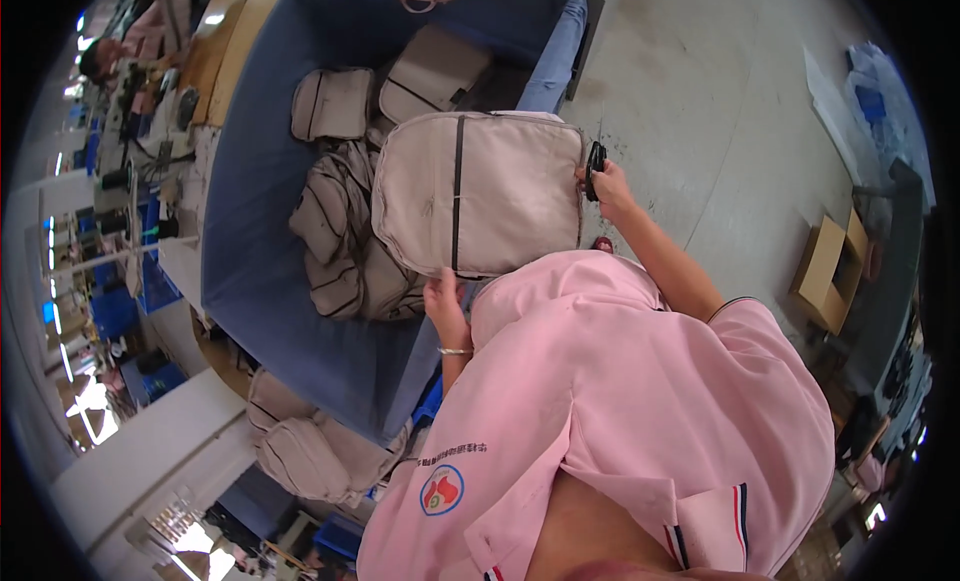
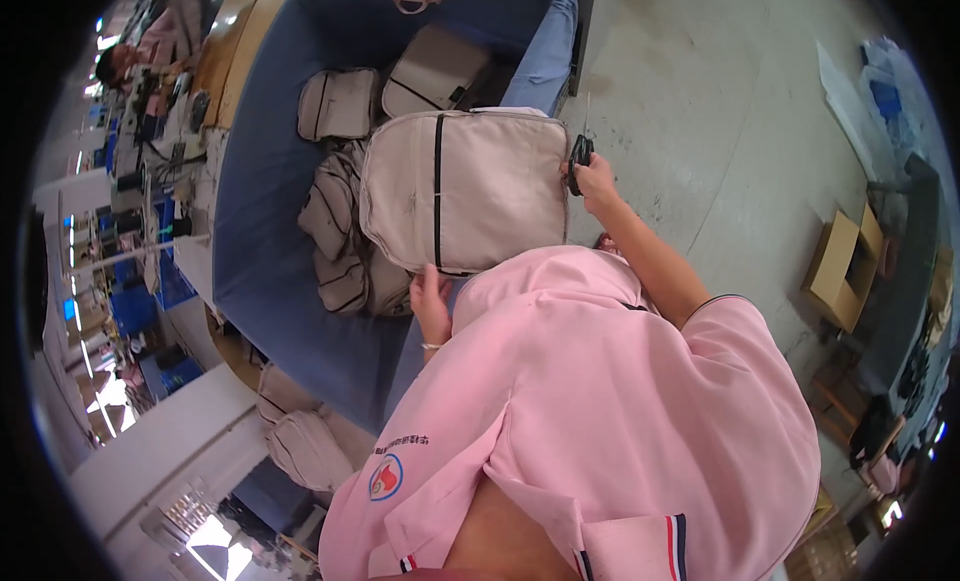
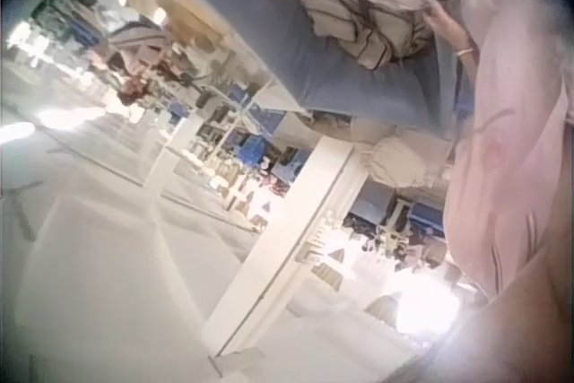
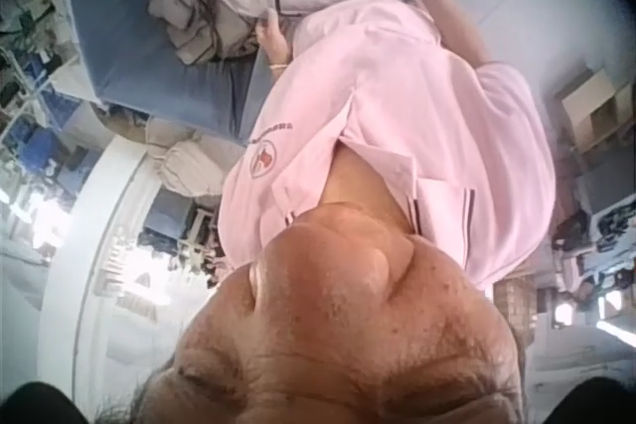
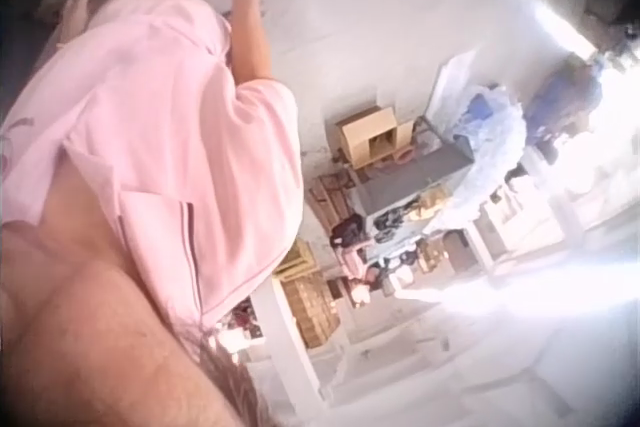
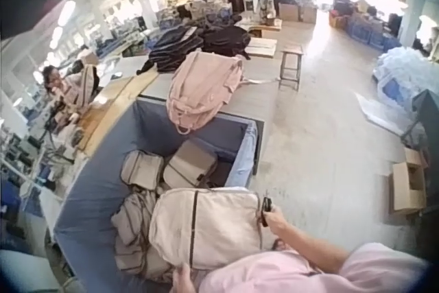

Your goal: The recorder uses scissors to trim loose threads from several manufactured backpack panels and then organizes them into bins.

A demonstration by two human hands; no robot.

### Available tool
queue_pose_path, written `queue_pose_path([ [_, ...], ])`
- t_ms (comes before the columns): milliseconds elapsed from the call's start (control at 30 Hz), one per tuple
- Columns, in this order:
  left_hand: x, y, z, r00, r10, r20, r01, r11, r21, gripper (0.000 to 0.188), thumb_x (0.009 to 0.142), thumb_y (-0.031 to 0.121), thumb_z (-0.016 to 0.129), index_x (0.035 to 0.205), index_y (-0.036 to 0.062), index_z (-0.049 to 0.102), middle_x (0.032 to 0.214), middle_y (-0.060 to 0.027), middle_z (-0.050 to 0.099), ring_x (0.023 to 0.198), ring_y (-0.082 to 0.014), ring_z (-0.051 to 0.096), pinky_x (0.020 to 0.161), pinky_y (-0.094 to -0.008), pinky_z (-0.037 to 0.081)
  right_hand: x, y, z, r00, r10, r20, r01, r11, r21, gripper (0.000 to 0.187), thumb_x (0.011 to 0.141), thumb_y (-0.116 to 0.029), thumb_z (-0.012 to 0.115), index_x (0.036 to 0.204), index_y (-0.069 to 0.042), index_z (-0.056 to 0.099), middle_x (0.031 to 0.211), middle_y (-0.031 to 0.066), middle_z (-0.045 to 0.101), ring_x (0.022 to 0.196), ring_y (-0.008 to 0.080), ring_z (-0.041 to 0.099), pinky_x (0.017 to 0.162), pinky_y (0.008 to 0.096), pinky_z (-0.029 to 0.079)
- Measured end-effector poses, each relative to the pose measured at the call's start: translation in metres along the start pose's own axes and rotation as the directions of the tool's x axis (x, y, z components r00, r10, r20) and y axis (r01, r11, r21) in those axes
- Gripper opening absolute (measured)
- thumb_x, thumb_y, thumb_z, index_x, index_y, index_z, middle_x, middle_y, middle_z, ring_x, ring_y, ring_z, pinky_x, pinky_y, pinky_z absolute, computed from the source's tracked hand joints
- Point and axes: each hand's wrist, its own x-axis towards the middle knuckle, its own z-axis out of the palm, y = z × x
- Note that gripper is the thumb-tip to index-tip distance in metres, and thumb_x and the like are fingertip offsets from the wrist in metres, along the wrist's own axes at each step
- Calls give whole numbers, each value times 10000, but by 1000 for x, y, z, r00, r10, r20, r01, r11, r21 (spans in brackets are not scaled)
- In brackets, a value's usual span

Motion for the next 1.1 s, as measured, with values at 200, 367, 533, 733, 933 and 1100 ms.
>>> queue_pose_path([
  [200, -6, 30, 24, 951, 240, -193, -268, 954, -136, 465, 867, 251, 754, 1198, 8, 536, 1091, -50, 603, 924, -143, 571, 792, -310, 487, -42, 4, 3, 985, 134, 108, -133, 991, -10, 126, 820, 12, 661, 934, -14, 614, 778, 85, 666, 649, 191, 646, 565, 319, 526],
  [367, -21, -6, 33, 872, 211, -441, -254, 966, -41, 813, 745, 244, 863, 1303, -124, 401, 1303, -202, 490, 1110, -232, 543, 958, -333, 467, -84, -10, 11, 914, 213, 346, -195, 977, -87, 191, 839, -2, 673, 1005, 13, 580, 795, 98, 666, 658, 193, 661, 602, 308, 558],
  [533, -28, -31, 34, 865, 304, -399, -252, 951, 178, 856, 729, 263, 877, 1310, -143, 398, 1292, -207, 511, 1119, -250, 535, 981, -334, 437, -83, -42, 11, 929, 12, 370, 61, 981, -185, 226, 845, -121, 718, 964, -1, 569, 781, 115, 668, 626, 210, 650, 588, 330, 547],
  [733, -24, -45, 27, 844, 345, -410, -286, 937, 202, 899, 711, 258, 886, 1332, -143, 376, 1325, -203, 461, 1175, -255, 491, 1022, -347, 401, -79, -84, 30, 790, -440, 426, 553, 211, -806, 504, 788, -477, 738, 892, -6, 592, 889, 183, 628, 816, 346, 641, 724, 433, 516],
  [933, -28, -42, 27, 862, 332, -383, -249, 935, 251, 996, 678, 356, 882, 1363, -135, 351, 1371, -269, 394, 1273, -336, 394, 1082, -422, 328, -58, -106, 64, 654, -426, 625, 619, -174, -766, 683, 751, -590, 719, 941, 57, 610, 1026, 202, 603, 973, 371, 608, 794, 447, 524],
  [1100, -34, -39, 28, 854, 345, -389, -201, 909, 365, 1009, 687, 385, 870, 1381, -118, 336, 1382, -284, 371, 1287, -379, 360, 1094, -446, 301, -39, -110, 82, 681, -323, 657, 627, -207, -751, 732, 763, -632, 687, 978, 63, 605, 1029, 223, 610, 988, 379, 621, 804, 458, 526],
])
